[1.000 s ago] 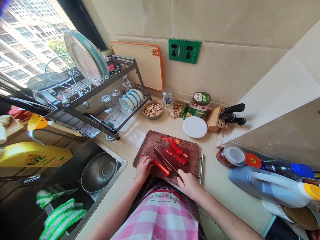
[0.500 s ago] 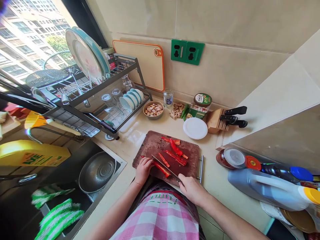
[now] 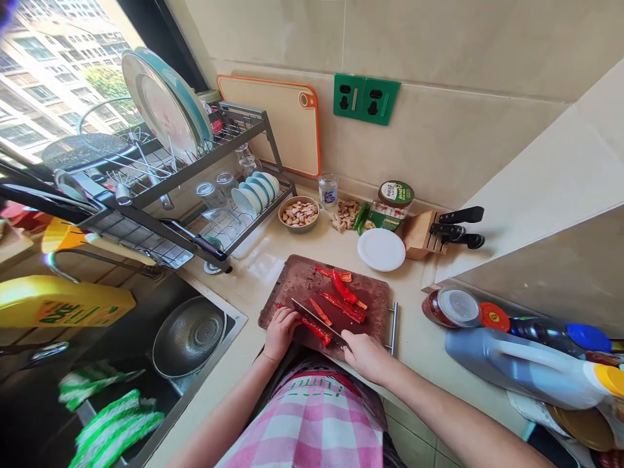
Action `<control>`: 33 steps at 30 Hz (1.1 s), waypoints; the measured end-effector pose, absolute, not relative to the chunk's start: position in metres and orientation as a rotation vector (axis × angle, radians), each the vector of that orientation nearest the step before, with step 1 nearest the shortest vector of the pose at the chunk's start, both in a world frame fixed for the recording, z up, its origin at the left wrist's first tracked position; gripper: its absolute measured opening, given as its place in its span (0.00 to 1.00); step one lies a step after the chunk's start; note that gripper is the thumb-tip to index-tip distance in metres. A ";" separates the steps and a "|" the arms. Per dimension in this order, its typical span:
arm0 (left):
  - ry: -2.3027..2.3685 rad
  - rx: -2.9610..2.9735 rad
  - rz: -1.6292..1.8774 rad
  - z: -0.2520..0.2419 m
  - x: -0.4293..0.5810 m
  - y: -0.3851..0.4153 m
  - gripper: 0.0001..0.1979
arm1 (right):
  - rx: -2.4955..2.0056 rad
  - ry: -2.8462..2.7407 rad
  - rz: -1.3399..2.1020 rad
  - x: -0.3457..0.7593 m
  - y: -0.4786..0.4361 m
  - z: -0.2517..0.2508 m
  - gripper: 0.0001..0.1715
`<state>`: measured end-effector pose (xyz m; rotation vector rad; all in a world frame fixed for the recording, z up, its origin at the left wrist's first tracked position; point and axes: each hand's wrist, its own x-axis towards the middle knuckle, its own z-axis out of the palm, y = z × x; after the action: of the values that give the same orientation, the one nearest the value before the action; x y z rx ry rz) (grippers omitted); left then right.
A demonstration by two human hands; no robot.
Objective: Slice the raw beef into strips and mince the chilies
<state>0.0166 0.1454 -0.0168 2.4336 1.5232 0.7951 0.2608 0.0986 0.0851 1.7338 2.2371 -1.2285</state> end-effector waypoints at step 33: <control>1.479 2.352 0.901 -0.015 0.004 0.133 0.07 | 1.966 2.226 -1.386 0.262 0.062 0.090 0.09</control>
<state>0.0036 0.1325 -0.0146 2.3522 1.4794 0.9007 0.2622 0.0623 0.0902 1.9662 2.2257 -1.3859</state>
